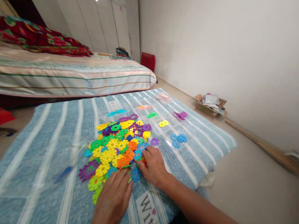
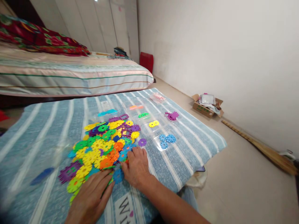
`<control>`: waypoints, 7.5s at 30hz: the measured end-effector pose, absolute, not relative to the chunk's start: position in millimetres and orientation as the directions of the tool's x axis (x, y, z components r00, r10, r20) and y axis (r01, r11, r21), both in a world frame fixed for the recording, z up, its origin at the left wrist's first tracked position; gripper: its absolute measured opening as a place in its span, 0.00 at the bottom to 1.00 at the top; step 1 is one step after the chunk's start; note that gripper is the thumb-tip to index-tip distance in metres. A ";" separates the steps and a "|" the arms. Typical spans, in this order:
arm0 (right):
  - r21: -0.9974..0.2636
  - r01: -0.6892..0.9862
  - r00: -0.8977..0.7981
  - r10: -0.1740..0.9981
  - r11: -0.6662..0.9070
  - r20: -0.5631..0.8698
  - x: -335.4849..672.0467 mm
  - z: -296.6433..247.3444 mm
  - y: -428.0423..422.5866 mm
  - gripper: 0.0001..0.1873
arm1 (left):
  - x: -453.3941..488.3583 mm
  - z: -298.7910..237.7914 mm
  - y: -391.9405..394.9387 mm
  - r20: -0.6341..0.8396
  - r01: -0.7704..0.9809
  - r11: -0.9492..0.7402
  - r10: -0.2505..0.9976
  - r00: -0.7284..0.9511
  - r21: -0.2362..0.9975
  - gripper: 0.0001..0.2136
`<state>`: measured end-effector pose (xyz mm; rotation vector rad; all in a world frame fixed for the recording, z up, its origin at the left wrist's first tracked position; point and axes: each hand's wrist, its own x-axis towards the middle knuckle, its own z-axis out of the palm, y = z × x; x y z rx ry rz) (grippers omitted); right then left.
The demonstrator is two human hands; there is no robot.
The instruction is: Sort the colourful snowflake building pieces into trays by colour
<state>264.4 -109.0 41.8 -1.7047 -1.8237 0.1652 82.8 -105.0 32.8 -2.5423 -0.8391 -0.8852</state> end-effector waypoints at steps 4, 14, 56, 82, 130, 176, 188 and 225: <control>-0.516 0.830 0.005 0.922 0.212 0.387 267.8 37.0 -113.1 0.11 | 84.8 34.9 -113.6 0.660 0.652 -0.756 0.464 0.591 -0.052 0.09; -0.566 0.735 -0.093 0.883 0.373 0.461 292.3 26.4 -123.8 0.14 | 89.7 41.2 -124.8 0.622 0.680 -0.731 0.557 0.551 0.052 0.08; -0.415 0.763 -0.257 0.822 0.495 0.509 268.6 34.4 -130.9 0.15 | 88.0 38.6 -133.1 0.607 0.683 -0.714 0.612 0.507 0.150 0.11; -0.301 0.838 -0.076 0.644 0.455 0.761 309.4 114.8 -31.0 0.09 | 87.5 44.0 -132.3 0.654 0.726 -0.679 0.598 0.463 0.108 0.09; -0.890 0.389 0.111 0.946 0.239 0.303 291.1 58.0 -113.8 0.05 | 74.6 46.9 -123.0 0.653 0.767 -0.612 0.664 0.365 0.193 0.05; -0.339 0.668 -0.402 0.705 0.662 0.584 230.6 41.5 -128.8 0.05 | 52.6 34.1 -100.9 0.658 0.857 -0.466 0.719 0.223 0.219 0.07; -0.214 0.862 -0.114 0.587 0.459 0.801 302.0 115.6 -19.1 0.08 | 48.4 27.5 -97.7 0.668 0.895 -0.401 0.723 0.178 0.196 0.07; -0.479 0.718 -0.178 0.799 0.505 0.575 236.4 41.2 -97.1 0.07 | 44.9 20.4 -99.8 0.627 0.852 -0.422 0.764 0.150 0.309 0.10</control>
